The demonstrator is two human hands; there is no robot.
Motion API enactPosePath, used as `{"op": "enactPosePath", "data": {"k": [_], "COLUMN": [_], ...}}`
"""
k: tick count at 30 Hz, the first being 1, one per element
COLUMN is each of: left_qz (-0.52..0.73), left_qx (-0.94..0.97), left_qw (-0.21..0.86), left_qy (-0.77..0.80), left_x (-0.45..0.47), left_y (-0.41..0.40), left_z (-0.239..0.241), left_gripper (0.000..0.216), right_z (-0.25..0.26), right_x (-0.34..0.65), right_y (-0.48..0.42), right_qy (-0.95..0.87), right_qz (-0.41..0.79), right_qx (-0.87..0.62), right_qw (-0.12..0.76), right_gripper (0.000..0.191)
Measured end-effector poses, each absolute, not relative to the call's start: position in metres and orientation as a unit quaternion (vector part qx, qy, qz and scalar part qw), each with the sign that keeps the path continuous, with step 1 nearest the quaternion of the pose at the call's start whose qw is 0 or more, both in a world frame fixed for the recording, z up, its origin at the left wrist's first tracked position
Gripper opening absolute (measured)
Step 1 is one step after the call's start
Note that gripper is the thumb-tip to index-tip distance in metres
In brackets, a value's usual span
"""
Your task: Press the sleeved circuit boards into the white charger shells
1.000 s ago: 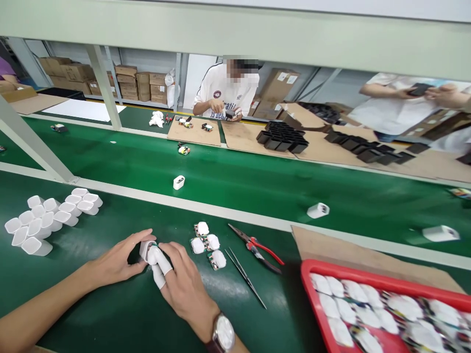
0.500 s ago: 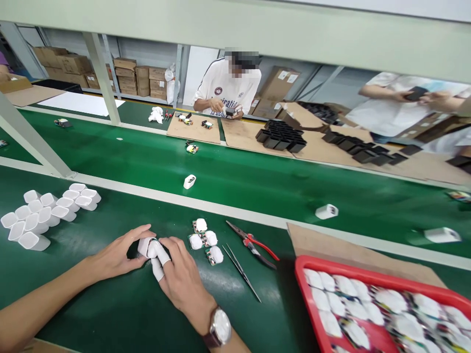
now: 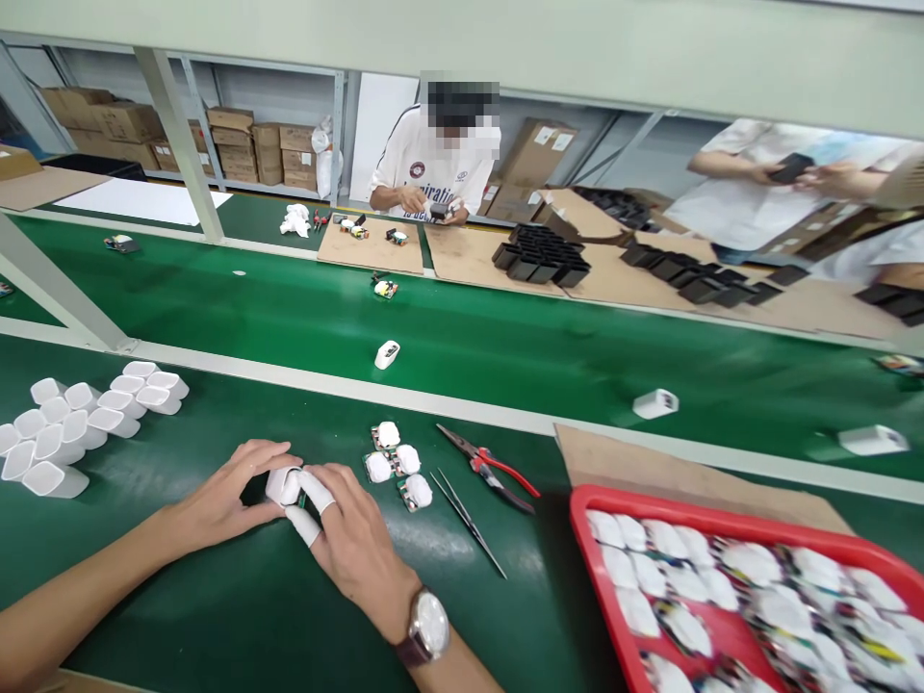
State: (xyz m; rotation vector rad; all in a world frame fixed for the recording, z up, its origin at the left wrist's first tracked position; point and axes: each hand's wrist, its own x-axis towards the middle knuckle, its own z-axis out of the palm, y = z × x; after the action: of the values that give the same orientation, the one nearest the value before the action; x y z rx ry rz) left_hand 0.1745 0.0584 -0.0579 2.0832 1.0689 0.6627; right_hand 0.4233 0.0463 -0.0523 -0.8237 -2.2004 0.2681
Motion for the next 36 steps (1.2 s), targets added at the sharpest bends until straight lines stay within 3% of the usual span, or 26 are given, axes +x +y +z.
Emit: {"op": "enactPosePath", "data": {"k": [3, 7, 15, 26, 32, 36], "left_qz": [0.245, 0.249, 0.205, 0.173, 0.179, 0.182], "left_qx": [0.784, 0.764, 0.753, 0.759, 0.772, 0.778], "left_qw": [0.405, 0.437, 0.482, 0.484, 0.47, 0.47], "left_qy": [0.402, 0.405, 0.398, 0.4, 0.39, 0.375], "left_x": [0.172, 0.171, 0.172, 0.169, 0.168, 0.168], "left_y": [0.058, 0.057, 0.057, 0.058, 0.058, 0.059], "left_z": [-0.059, -0.064, -0.055, -0.051, -0.052, -0.052], "left_gripper": [0.066, 0.058, 0.069, 0.077, 0.075, 0.074], "right_z": [-0.054, -0.055, -0.052, -0.049, -0.054, -0.05], "right_x": [0.424, 0.423, 0.421, 0.431, 0.429, 0.428], "right_y": [0.046, 0.048, 0.051, 0.056, 0.05, 0.049], "right_qy": [-0.859, -0.88, -0.858, -0.936, -0.92, -0.895], "right_qz": [0.114, 0.121, 0.236, 0.082, 0.106, 0.187], "right_qx": [-0.307, -0.306, -0.297, -0.231, -0.237, -0.261], "right_qw": [0.393, 0.344, 0.345, 0.251, 0.294, 0.31], "right_gripper": [0.037, 0.022, 0.045, 0.032, 0.033, 0.038]}}
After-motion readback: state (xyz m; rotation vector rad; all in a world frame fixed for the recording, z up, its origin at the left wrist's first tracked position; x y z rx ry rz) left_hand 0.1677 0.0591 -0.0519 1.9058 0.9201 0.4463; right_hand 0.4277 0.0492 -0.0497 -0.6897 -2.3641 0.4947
